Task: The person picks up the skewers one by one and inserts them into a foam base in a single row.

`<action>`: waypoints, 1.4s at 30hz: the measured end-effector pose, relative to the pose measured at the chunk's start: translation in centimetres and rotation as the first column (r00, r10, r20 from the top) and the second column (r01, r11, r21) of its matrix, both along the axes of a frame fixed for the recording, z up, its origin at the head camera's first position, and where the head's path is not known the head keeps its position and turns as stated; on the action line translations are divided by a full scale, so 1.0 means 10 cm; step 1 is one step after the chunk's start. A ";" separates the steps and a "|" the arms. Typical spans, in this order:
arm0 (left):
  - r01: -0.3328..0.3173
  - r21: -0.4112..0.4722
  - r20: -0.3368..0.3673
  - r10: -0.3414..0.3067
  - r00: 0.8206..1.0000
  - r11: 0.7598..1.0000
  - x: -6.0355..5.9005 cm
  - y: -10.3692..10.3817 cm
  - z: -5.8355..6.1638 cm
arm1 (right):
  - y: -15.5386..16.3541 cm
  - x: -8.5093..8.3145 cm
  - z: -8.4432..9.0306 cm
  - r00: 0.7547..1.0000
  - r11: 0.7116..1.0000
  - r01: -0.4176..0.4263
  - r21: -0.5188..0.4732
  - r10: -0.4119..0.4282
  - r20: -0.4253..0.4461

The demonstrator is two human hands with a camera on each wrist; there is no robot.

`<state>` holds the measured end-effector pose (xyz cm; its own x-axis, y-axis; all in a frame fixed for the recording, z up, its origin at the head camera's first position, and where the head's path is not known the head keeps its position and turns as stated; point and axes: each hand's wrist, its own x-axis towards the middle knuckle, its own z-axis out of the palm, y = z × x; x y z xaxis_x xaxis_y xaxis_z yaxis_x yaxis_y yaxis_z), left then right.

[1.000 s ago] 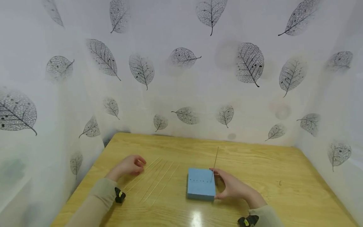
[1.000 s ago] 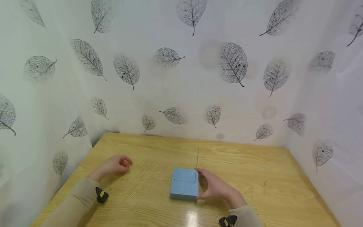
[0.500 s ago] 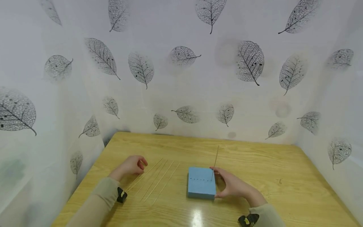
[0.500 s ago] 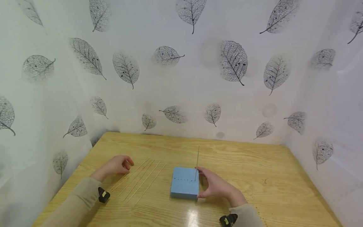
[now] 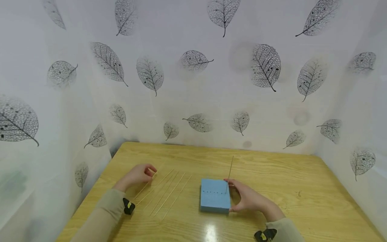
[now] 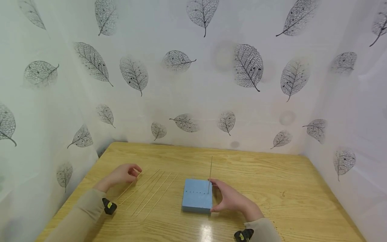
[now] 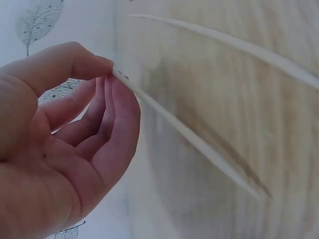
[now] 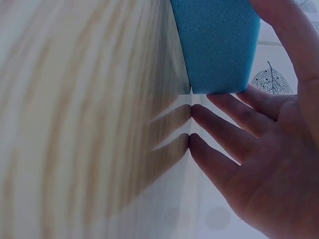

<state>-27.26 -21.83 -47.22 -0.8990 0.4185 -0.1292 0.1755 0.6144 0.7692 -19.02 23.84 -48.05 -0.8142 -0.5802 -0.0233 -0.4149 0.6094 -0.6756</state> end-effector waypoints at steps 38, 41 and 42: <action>0.049 0.607 -0.099 0.014 0.995 0.793 0.26 1.40 0.81 | 0.01 0.02 -0.02 1.000 1.000 0.020 0.002 -0.020 -0.009; 0.056 0.640 -0.102 0.012 0.995 0.767 0.32 1.53 0.78 | 0.00 0.00 -0.02 1.000 1.000 0.016 -0.002 -0.016 -0.010; 0.060 0.646 -0.108 0.014 0.994 0.761 0.33 1.57 0.77 | -0.01 0.00 -0.02 1.000 1.000 0.015 -0.003 -0.015 -0.009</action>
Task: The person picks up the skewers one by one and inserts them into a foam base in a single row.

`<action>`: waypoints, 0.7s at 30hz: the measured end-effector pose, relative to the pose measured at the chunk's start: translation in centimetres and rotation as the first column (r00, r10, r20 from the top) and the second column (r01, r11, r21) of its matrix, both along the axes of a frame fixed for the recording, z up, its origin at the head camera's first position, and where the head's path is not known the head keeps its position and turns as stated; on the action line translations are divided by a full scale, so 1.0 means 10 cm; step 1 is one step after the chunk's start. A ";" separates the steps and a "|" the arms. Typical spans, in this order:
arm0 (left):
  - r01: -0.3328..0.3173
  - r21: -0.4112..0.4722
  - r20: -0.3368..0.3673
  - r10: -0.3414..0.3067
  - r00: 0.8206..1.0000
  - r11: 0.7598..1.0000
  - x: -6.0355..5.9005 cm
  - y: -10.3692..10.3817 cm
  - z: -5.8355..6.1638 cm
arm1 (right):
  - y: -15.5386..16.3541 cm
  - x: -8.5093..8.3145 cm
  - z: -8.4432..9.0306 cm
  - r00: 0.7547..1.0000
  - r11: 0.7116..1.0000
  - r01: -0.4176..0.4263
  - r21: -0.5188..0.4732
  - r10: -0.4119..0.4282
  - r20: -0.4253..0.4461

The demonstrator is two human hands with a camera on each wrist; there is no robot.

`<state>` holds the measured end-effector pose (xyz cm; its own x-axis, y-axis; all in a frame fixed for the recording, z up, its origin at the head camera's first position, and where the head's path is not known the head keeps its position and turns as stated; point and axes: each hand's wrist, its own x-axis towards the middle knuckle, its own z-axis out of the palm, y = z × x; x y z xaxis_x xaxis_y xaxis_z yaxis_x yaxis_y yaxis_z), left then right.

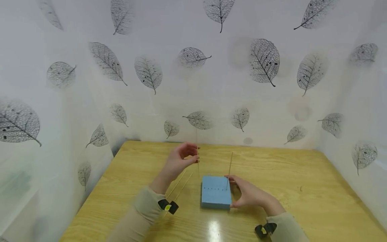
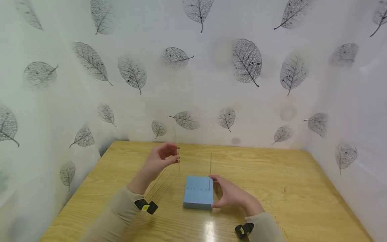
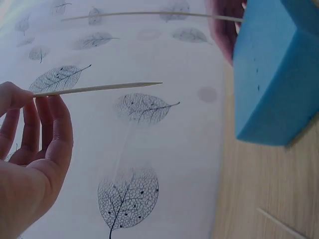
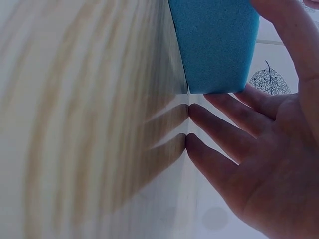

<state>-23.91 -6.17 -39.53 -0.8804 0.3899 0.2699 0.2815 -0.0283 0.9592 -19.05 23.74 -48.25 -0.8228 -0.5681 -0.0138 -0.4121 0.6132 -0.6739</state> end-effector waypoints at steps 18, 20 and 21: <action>0.061 -0.013 -0.024 -0.062 0.998 0.998 0.16 0.59 -0.26 | 0.05 -0.02 -0.01 1.000 1.000 0.002 -0.004 -0.002 0.013; 0.066 -0.027 -0.033 -0.067 0.997 0.997 0.17 0.63 -0.30 | 0.04 -0.02 -0.01 1.000 1.000 0.007 -0.005 -0.007 0.019; 0.067 -0.032 -0.035 -0.068 0.997 0.997 0.17 0.64 -0.33 | 0.04 -0.02 -0.01 1.000 1.000 0.010 -0.006 -0.010 0.022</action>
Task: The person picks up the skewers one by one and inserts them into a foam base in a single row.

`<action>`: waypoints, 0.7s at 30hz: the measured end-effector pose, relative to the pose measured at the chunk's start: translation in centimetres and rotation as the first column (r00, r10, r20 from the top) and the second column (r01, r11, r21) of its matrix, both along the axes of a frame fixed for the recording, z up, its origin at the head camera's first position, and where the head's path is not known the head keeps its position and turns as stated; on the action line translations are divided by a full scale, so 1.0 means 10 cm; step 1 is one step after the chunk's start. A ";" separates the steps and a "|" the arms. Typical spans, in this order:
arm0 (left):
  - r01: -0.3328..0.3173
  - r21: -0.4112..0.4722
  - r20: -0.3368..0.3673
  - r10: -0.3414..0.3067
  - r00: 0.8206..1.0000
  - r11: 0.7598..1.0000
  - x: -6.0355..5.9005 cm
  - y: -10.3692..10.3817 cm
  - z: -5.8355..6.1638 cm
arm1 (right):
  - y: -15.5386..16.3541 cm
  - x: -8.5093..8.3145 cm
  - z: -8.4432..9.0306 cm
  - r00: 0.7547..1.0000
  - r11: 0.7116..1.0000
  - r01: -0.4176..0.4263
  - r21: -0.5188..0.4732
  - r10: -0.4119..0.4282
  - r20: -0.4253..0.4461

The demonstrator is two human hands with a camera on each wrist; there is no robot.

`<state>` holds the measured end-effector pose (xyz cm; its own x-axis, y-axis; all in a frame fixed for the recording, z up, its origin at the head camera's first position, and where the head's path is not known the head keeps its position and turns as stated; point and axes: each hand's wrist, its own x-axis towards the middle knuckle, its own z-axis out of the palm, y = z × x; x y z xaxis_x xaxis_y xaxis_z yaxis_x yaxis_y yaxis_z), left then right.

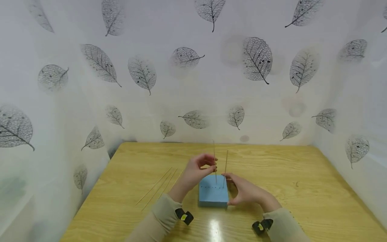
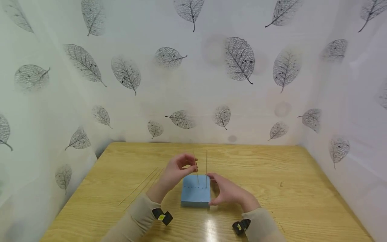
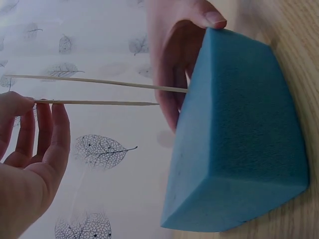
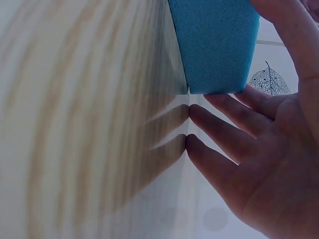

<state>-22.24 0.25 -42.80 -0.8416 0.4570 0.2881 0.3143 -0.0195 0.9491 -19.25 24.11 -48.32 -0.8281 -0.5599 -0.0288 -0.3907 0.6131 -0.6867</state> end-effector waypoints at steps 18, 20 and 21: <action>0.003 -0.033 -0.026 -0.004 1.000 0.999 0.00 0.12 -0.09 | 0.02 -0.01 0.02 1.000 1.000 0.005 -0.010 -0.005 0.025; 0.003 -0.039 -0.031 -0.004 0.999 0.999 0.00 0.13 -0.11 | 0.03 -0.01 0.02 1.000 1.000 0.001 -0.007 -0.001 0.027; 0.005 -0.041 -0.030 -0.007 1.000 0.999 0.00 0.13 -0.11 | 0.03 -0.01 0.01 1.000 1.000 -0.001 -0.008 0.002 0.027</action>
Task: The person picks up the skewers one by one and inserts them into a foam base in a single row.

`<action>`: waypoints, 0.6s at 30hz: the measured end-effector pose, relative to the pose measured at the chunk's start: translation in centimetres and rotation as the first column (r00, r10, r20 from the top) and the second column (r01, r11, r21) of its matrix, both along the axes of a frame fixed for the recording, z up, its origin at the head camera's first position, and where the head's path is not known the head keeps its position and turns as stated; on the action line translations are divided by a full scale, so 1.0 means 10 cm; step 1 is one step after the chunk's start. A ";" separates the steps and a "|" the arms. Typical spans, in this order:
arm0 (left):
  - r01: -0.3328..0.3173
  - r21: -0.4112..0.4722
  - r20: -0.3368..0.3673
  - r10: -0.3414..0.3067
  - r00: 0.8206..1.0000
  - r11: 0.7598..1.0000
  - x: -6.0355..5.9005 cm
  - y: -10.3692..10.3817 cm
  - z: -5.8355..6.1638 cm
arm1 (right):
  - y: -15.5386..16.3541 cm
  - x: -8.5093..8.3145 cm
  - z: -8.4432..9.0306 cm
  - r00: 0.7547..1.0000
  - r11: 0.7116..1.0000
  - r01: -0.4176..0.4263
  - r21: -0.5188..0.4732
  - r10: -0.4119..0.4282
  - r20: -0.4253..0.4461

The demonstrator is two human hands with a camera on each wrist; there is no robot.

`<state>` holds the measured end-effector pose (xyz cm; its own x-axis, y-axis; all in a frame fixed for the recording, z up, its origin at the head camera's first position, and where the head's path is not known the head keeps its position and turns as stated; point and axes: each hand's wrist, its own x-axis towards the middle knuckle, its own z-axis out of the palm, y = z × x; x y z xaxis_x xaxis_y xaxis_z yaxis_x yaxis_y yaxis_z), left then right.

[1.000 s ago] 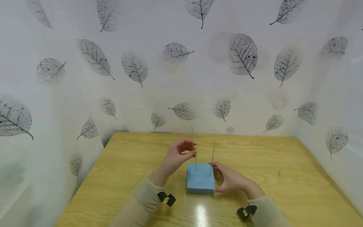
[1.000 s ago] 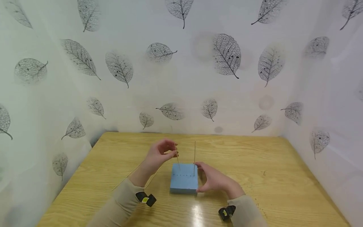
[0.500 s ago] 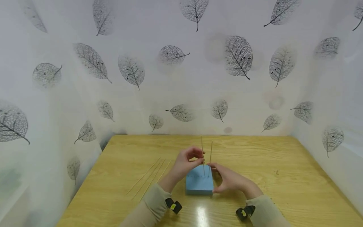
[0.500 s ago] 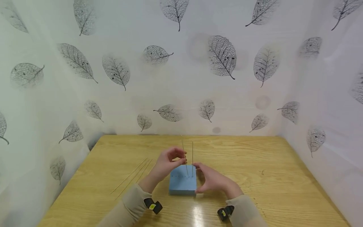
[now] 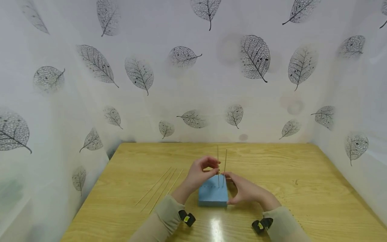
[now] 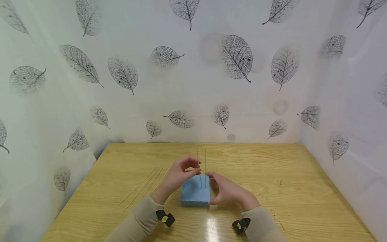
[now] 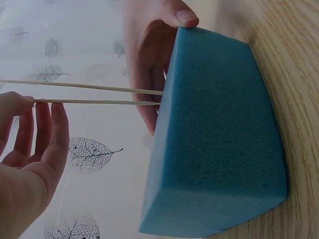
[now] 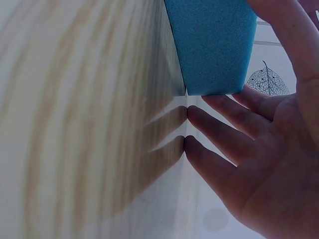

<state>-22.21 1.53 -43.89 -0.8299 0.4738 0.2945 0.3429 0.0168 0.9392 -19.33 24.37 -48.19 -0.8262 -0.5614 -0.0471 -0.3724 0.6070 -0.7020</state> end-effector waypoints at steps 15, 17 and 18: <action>0.005 -0.061 0.018 -0.003 1.000 0.998 0.02 0.01 -0.08 | -0.01 0.00 -0.03 1.000 1.000 -0.008 -0.017 0.007 -0.027; -0.004 -0.074 0.020 0.005 1.000 0.997 0.02 0.01 -0.08 | -0.01 0.00 -0.03 1.000 1.000 -0.004 -0.020 0.003 -0.020; -0.008 -0.077 0.019 0.009 1.000 0.997 0.02 0.01 -0.08 | -0.01 0.00 -0.04 1.000 1.000 -0.002 -0.022 0.002 -0.018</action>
